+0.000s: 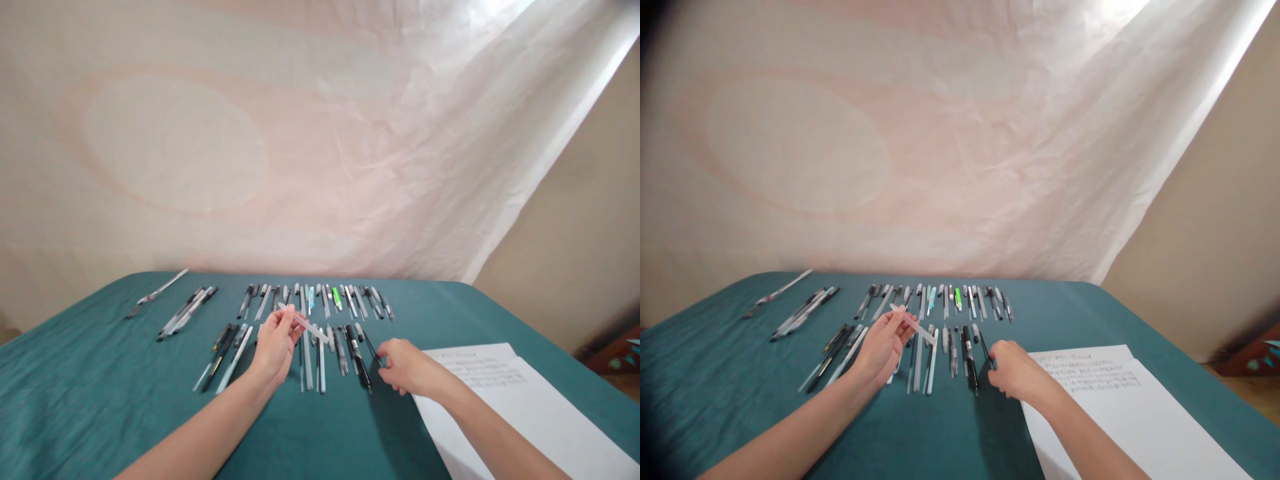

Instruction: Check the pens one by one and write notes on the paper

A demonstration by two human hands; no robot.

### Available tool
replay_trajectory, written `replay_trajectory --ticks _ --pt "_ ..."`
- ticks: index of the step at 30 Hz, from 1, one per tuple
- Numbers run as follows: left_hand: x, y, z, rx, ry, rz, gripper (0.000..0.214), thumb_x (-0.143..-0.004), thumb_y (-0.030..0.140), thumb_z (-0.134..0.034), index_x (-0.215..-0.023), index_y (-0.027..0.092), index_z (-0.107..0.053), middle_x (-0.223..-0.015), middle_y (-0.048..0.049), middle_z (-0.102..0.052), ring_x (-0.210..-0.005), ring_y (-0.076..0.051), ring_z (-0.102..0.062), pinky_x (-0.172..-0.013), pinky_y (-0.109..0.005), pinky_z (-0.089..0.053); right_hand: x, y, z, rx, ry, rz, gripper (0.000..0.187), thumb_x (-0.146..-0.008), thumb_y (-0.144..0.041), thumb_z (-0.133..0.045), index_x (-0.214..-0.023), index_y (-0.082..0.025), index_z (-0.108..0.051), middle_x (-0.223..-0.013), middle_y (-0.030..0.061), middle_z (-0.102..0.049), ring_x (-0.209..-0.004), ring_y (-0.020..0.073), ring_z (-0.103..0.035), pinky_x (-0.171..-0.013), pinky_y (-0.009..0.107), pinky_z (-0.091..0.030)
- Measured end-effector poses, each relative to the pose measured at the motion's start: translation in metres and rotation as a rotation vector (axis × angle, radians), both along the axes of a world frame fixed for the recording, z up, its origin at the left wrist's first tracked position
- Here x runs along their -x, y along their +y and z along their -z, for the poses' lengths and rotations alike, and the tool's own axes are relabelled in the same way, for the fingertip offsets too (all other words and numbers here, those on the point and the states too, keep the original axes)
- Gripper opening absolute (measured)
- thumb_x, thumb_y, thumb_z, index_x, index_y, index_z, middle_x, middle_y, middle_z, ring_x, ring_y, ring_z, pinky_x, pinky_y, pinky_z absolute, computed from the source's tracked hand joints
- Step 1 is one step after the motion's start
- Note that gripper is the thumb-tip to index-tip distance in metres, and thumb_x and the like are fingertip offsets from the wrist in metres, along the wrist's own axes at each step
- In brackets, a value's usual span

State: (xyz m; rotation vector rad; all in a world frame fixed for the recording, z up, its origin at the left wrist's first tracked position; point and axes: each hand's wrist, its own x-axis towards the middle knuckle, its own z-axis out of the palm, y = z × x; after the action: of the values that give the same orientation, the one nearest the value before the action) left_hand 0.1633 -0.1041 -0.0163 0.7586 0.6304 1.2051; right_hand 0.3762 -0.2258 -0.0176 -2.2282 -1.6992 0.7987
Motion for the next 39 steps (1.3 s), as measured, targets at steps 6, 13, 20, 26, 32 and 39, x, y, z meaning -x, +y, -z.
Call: replay_trajectory --ticks 6,13,20,26,32,39 --pt "-0.003 -0.009 -0.003 0.012 0.014 0.066 0.012 -0.080 0.023 -0.057 -0.074 0.014 -0.051 -0.070 -0.0023 -0.060 -0.067 -0.010 -0.058 -0.068 -0.023 -0.049 0.000 0.002 -0.003 -0.046 0.014 0.028 0.025 -0.078 -0.028 -0.043 -0.070 -0.012 -0.060 -0.054 0.0064 -0.062 -0.041 0.0135 -0.058 -0.033 0.017 -0.038" --pt "-0.010 -0.041 -0.011 -0.059 0.113 0.270 0.018 -0.077 0.028 -0.061 -0.074 0.015 -0.049 -0.069 -0.0009 -0.060 -0.068 -0.011 -0.057 -0.071 -0.025 -0.048 0.036 -0.002 -0.031 -0.271 0.471 -0.090 0.028 -0.078 -0.040 -0.048 -0.077 -0.014 -0.060 -0.065 0.0015 -0.060 -0.049 0.0098 -0.055 -0.040 0.016 -0.042" --pt "-0.012 -0.058 -0.009 -0.148 0.222 0.360 0.021 -0.076 0.032 -0.061 -0.077 0.016 -0.048 -0.071 -0.0014 -0.061 -0.071 -0.013 -0.058 -0.075 -0.029 -0.046 0.064 -0.007 -0.023 -0.265 0.542 -0.100 0.020 -0.076 -0.033 -0.052 -0.075 -0.014 -0.058 -0.054 -0.0030 -0.053 -0.042 0.0064 -0.046 -0.038 0.014 -0.037" --pt "-0.013 -0.054 -0.009 -0.170 0.302 0.282 0.044 -0.074 0.038 -0.061 -0.107 0.016 -0.042 -0.100 -0.0085 -0.059 -0.092 -0.018 -0.057 -0.084 -0.032 -0.043 0.023 0.002 -0.025 -0.291 0.031 0.028 0.019 -0.077 -0.027 -0.047 -0.072 -0.015 -0.061 -0.062 0.0031 -0.063 -0.053 0.0121 -0.057 -0.046 0.018 -0.038" --pt "-0.009 -0.048 -0.011 -0.205 0.449 0.252 0.034 -0.082 0.047 -0.045 -0.096 0.017 -0.049 -0.097 -0.0080 -0.058 -0.085 -0.018 -0.058 -0.075 -0.031 -0.044 -0.011 0.009 -0.009 -0.141 -0.249 0.139 0.015 -0.069 -0.016 -0.051 -0.060 -0.013 -0.062 -0.059 0.0098 -0.065 -0.057 0.0194 -0.063 -0.049 0.022 -0.038" --pt "-0.004 -0.033 -0.019 -0.178 0.460 0.231 0.031 -0.080 0.044 -0.049 -0.093 0.016 -0.050 -0.096 -0.0082 -0.058 -0.078 -0.016 -0.059 -0.067 -0.028 -0.044 -0.005 0.010 0.003 -0.052 -0.130 0.118 0.024 -0.077 -0.026 -0.044 -0.072 -0.011 -0.063 -0.051 0.0079 -0.064 -0.037 0.0148 -0.059 -0.032 0.017 -0.034"
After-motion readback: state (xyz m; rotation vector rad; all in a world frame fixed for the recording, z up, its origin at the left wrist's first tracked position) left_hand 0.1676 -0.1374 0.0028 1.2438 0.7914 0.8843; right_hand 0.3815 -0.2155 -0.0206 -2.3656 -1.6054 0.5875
